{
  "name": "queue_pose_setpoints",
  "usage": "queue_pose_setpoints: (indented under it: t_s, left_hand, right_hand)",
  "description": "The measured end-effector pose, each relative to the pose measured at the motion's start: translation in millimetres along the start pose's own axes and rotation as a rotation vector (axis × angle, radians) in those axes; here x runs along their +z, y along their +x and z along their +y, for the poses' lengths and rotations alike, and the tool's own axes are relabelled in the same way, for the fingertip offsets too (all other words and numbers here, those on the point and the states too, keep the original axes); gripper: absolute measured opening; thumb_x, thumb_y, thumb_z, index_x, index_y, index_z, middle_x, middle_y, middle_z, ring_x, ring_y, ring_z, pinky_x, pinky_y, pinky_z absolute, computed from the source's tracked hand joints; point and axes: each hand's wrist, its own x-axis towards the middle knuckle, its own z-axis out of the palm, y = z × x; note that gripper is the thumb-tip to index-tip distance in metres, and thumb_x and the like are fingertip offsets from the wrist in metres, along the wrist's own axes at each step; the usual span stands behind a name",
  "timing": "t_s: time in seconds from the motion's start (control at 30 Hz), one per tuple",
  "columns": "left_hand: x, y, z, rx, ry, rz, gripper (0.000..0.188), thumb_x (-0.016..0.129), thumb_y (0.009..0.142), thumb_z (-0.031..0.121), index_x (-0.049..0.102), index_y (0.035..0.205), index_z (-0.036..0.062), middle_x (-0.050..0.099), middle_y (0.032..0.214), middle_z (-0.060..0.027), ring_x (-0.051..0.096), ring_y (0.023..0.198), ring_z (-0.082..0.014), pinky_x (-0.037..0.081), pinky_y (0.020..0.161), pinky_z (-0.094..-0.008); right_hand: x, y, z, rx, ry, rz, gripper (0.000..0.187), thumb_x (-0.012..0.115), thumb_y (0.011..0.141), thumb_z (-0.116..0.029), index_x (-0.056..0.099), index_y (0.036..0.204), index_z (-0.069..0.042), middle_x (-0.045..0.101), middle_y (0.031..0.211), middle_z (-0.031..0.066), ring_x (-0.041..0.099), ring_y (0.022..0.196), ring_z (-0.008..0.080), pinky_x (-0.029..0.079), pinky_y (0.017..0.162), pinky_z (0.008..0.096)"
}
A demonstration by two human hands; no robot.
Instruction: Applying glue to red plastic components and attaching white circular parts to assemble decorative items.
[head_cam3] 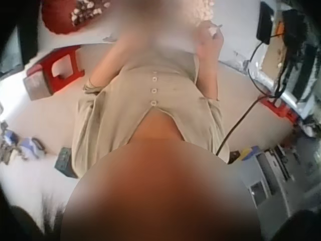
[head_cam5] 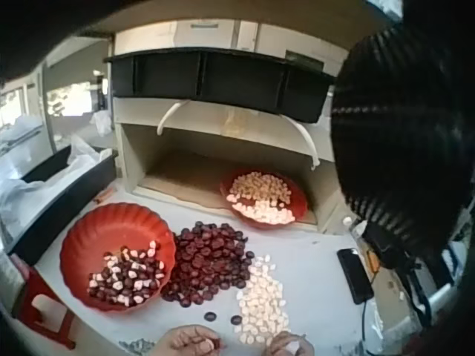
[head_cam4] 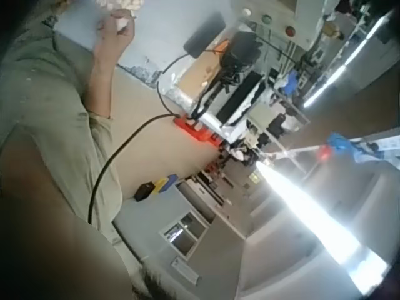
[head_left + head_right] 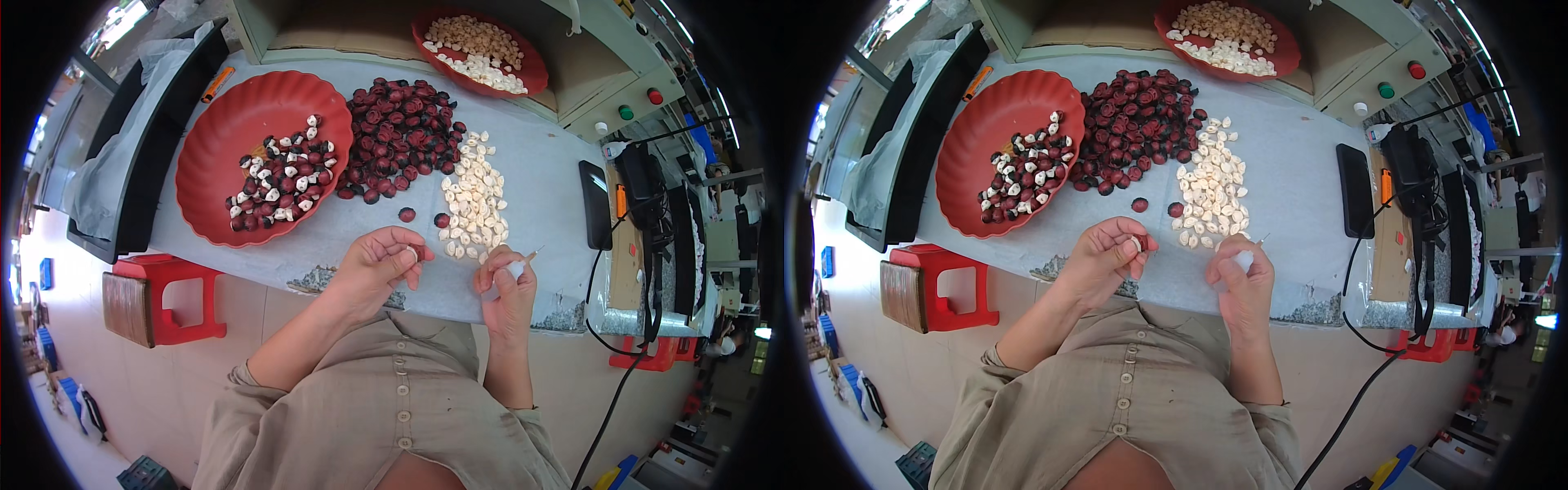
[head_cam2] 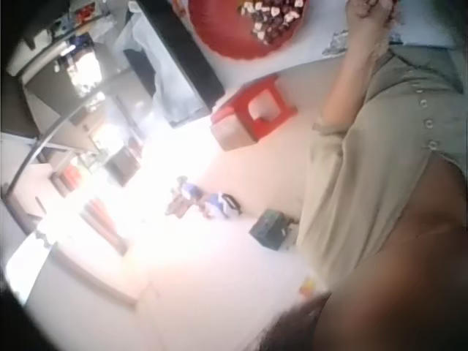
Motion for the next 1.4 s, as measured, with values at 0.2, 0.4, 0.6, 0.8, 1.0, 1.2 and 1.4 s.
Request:
queue_pose_setpoints:
  t_s: [0.2,0.4,0.6,0.8,1.0,1.2,1.4]
  left_hand:
    - [-0.4,-2.0,2.1,-0.008,-0.018,0.032,0.014,0.056,0.078,0.009,0.052,0.089,0.0019,0.058,0.084,-0.0100,0.053,0.060,-0.0103,0.044,0.053,-0.0202]
    - [1.7,-2.3,-2.6,-0.007,0.025,0.021,0.016,0.058,0.077,0.010,0.053,0.088,0.0005,0.058,0.082,-0.0109,0.053,0.059,-0.0099,0.044,0.052,-0.0207]
    - [21.5,-18.8,28.9,0.251,0.460,0.128,0.017,0.048,0.078,-0.004,0.052,0.095,-0.0025,0.055,0.086,-0.0095,0.051,0.060,-0.0090,0.044,0.057,-0.0208]
    - [-24.4,-36.1,116.3,0.636,1.646,0.746,0.015,0.051,0.072,-0.003,0.058,0.085,-0.0009,0.055,0.096,-0.0151,0.054,0.087,-0.0268,0.043,0.072,-0.0289]
    - [6.0,-15.4,92.8,0.825,2.055,0.641,0.017,0.056,0.069,0.002,0.060,0.085,0.0025,0.056,0.090,-0.0108,0.053,0.078,-0.0258,0.044,0.068,-0.0331]
    - [0.1,21.2,41.9,0.709,1.882,-0.061,0.029,0.048,0.063,0.001,0.057,0.091,0.0014,0.054,0.086,-0.0098,0.050,0.087,-0.0234,0.044,0.070,-0.0310]
    - [4.2,14.6,32.4,0.581,1.644,-0.053,0.032,0.051,0.068,0.000,0.054,0.099,0.0013,0.054,0.084,-0.0106,0.052,0.081,-0.0219,0.044,0.067,-0.0286]
  right_hand:
    - [2.2,-0.2,2.4,0.004,-0.120,-0.019,0.011,0.057,0.067,0.004,0.053,0.077,0.001,0.046,0.077,0.0065,0.047,0.056,0.0122,0.039,0.050,0.0226]
    - [-0.2,-5.0,0.7,-0.003,-0.098,-0.011,0.012,0.059,0.066,0.001,0.053,0.077,0.001,0.045,0.076,0.0070,0.048,0.056,0.0128,0.040,0.050,0.0226]
    - [-3.4,-4.7,1.6,-0.027,-0.094,-0.014,0.012,0.060,0.068,-0.001,0.053,0.077,0.001,0.045,0.077,0.0068,0.047,0.056,0.0126,0.039,0.050,0.0223]
    - [-1.8,-3.1,0.1,0.005,-0.112,-0.058,0.012,0.060,0.069,0.000,0.053,0.078,0.001,0.045,0.077,0.0056,0.047,0.059,0.0110,0.040,0.051,0.0219]
    - [-1.6,-3.1,-1.2,0.052,-0.066,-0.012,0.016,0.059,0.070,0.000,0.052,0.084,0.001,0.047,0.078,0.0061,0.048,0.060,0.0127,0.041,0.052,0.0240]
    - [4.0,0.5,-0.3,0.067,0.106,0.024,0.030,0.058,0.071,-0.002,0.046,0.098,0.000,0.051,0.082,0.0081,0.051,0.060,0.0160,0.042,0.054,0.0266]
    - [3.5,-6.1,-4.1,0.046,0.003,0.017,0.035,0.062,0.071,-0.007,0.045,0.101,0.000,0.053,0.086,0.0091,0.054,0.064,0.0164,0.044,0.055,0.0233]
